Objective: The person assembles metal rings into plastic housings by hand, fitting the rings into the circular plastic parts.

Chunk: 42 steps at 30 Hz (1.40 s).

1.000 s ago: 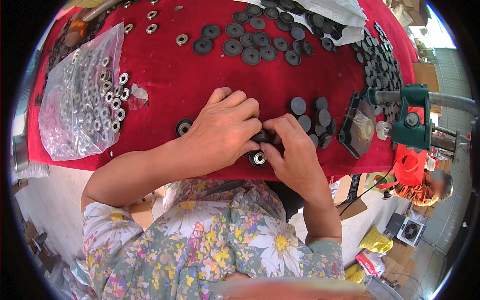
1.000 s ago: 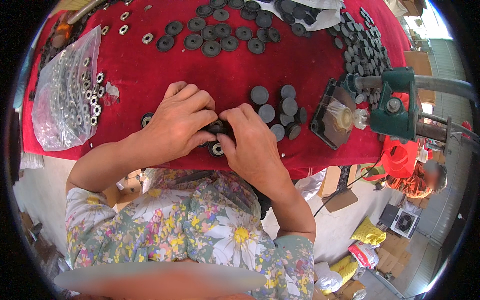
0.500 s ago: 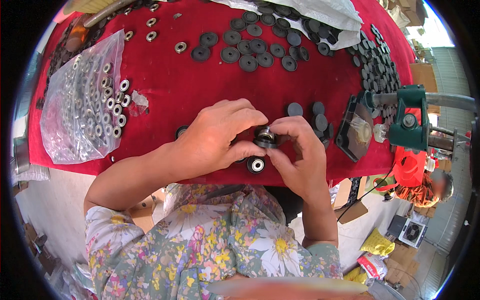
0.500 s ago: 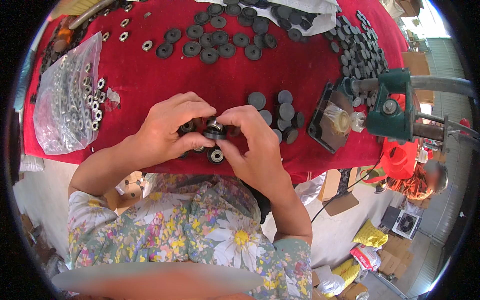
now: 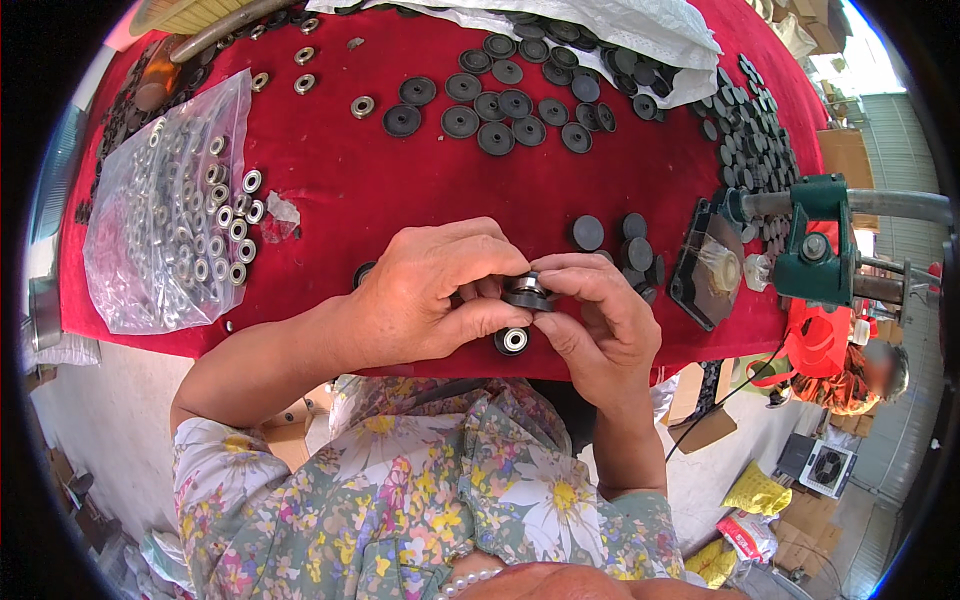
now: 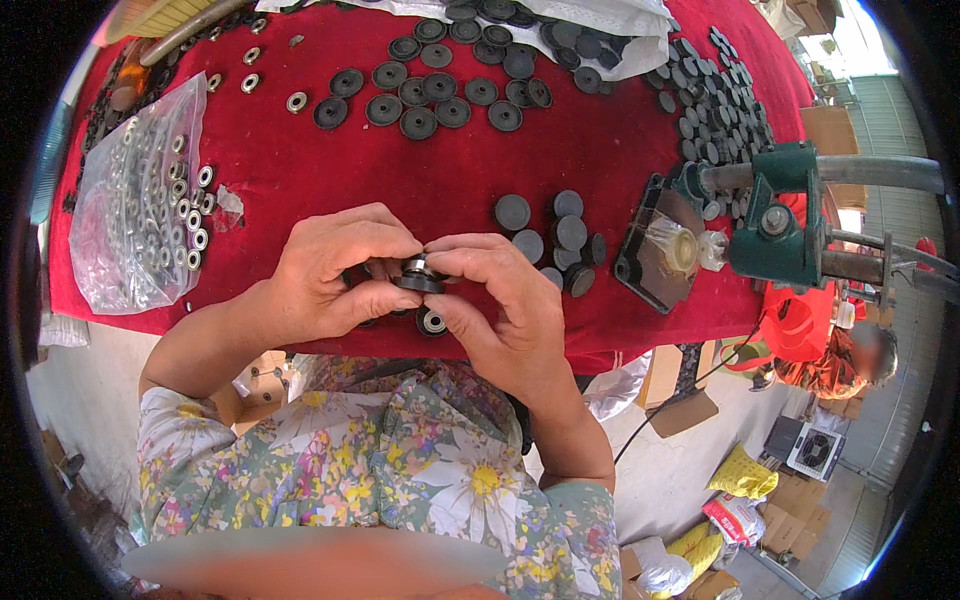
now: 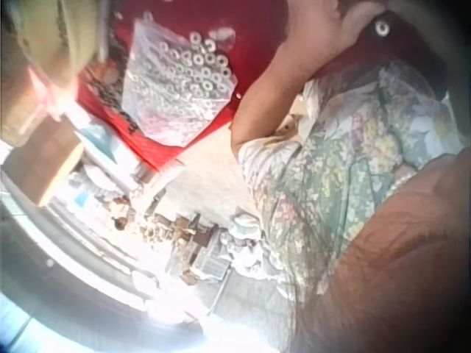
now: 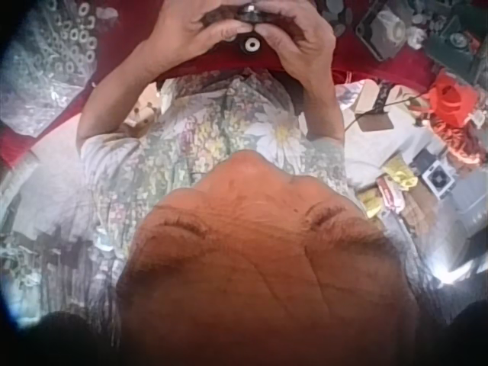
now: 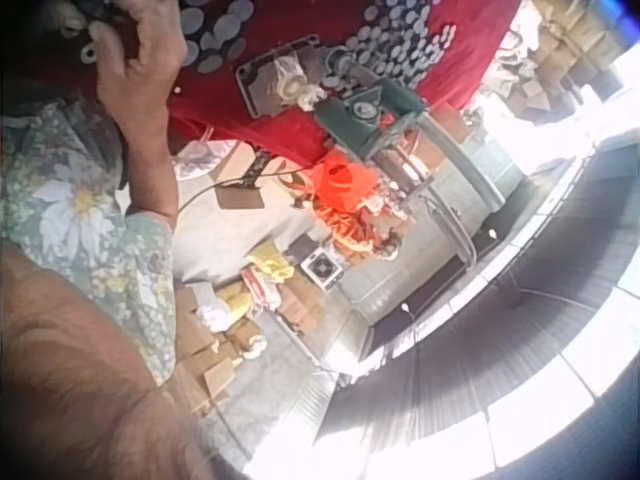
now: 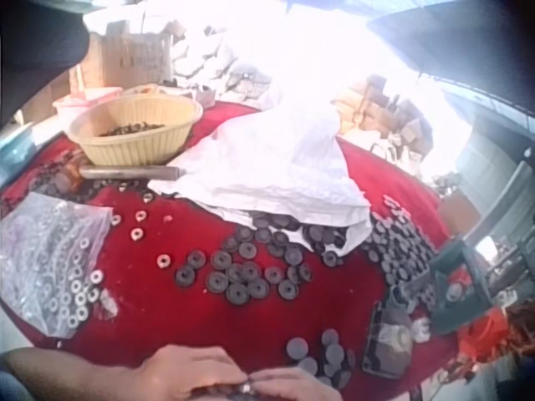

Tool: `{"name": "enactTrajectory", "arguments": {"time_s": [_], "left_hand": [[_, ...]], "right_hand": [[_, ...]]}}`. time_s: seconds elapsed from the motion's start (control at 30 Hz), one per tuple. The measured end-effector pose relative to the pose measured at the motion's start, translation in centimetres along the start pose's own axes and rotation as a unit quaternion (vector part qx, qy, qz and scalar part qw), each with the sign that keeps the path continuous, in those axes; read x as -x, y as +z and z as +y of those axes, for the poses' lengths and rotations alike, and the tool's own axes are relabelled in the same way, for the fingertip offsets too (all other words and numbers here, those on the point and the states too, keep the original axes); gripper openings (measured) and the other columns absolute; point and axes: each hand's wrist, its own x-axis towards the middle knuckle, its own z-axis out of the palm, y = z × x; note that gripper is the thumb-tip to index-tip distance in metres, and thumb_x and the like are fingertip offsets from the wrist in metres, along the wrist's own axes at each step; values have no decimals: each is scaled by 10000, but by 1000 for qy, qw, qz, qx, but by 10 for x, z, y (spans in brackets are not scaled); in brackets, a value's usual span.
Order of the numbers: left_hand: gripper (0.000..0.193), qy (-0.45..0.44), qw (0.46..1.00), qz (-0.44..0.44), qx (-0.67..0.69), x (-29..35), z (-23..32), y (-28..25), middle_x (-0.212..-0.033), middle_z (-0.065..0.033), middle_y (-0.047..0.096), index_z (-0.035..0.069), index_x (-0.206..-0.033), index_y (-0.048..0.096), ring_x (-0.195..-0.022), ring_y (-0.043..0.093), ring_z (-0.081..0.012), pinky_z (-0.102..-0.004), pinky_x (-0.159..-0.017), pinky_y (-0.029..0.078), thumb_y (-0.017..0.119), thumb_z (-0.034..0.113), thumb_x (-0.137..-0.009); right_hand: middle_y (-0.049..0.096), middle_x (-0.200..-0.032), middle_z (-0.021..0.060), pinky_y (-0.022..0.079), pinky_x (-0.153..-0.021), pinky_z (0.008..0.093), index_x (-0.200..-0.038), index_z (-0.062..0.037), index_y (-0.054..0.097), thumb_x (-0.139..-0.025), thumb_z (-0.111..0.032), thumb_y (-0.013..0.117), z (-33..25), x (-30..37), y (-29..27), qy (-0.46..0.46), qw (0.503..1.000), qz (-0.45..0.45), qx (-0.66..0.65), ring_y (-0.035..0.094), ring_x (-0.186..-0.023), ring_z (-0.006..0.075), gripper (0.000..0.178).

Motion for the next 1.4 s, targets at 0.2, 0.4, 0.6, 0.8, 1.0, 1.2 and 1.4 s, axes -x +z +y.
{"name": "enactTrajectory", "arguments": {"time_s": [0.2,0.4,0.6,0.8,1.0,1.2,1.4], "left_hand": [[334,35,999,-14,-25,-2,4,-6,-851,-116,634,2,-1061,637,-658,638,-202,-303,-543,505,815,105,-798],[321,14,999,-9,35,-2,5,-3,-862,-107,635,-8,-1085,648,-675,630,-181,-296,-558,502,800,133,-841],[271,-195,947,6,255,7,7,3,-903,-88,659,-22,-1101,638,-751,679,-143,-270,-640,578,717,194,-958],[250,-338,873,21,350,1,8,-7,-974,-88,688,2,-1122,622,-837,713,-154,-286,-705,623,626,231,-1022],[219,-343,868,92,347,2,6,-5,-974,-91,679,-13,-1098,625,-840,722,-168,-298,-686,635,596,194,-1036],[194,-255,920,113,275,5,6,-2,-972,-91,657,-28,-1046,636,-826,694,-137,-260,-704,602,590,161,-1039],[184,-181,956,119,197,5,3,3,-996,-97,662,-36,-1024,634,-813,664,-103,-233,-682,563,585,140,-1041]], "right_hand": [[695,-1125,162,566,-831,340,-1187,-4,645,-830,-31,755,-6,5,4,22,1000,15,-11,696,-984,266,374],[689,-1130,168,576,-815,344,-1233,6,628,-845,-23,740,-5,9,3,18,1000,10,13,697,-966,263,405],[686,-1122,179,572,-818,352,-1248,17,627,-825,18,738,-5,6,7,41,999,17,12,695,-975,273,438],[673,-1153,190,576,-815,346,-1217,16,671,-844,42,719,-6,-11,16,-26,993,43,105,697,-997,271,378],[655,-1205,209,588,-793,333,-1129,32,709,-841,48,744,-3,-19,23,-79,982,57,160,705,-1001,286,291],[671,-1196,211,595,-814,342,-1121,32,699,-847,49,744,0,-22,23,-84,985,69,136,707,-1004,287,278],[694,-1157,207,561,-849,335,-1096,26,712,-842,24,741,-1,-18,24,-63,986,96,123,695,-1015,278,256]]}}
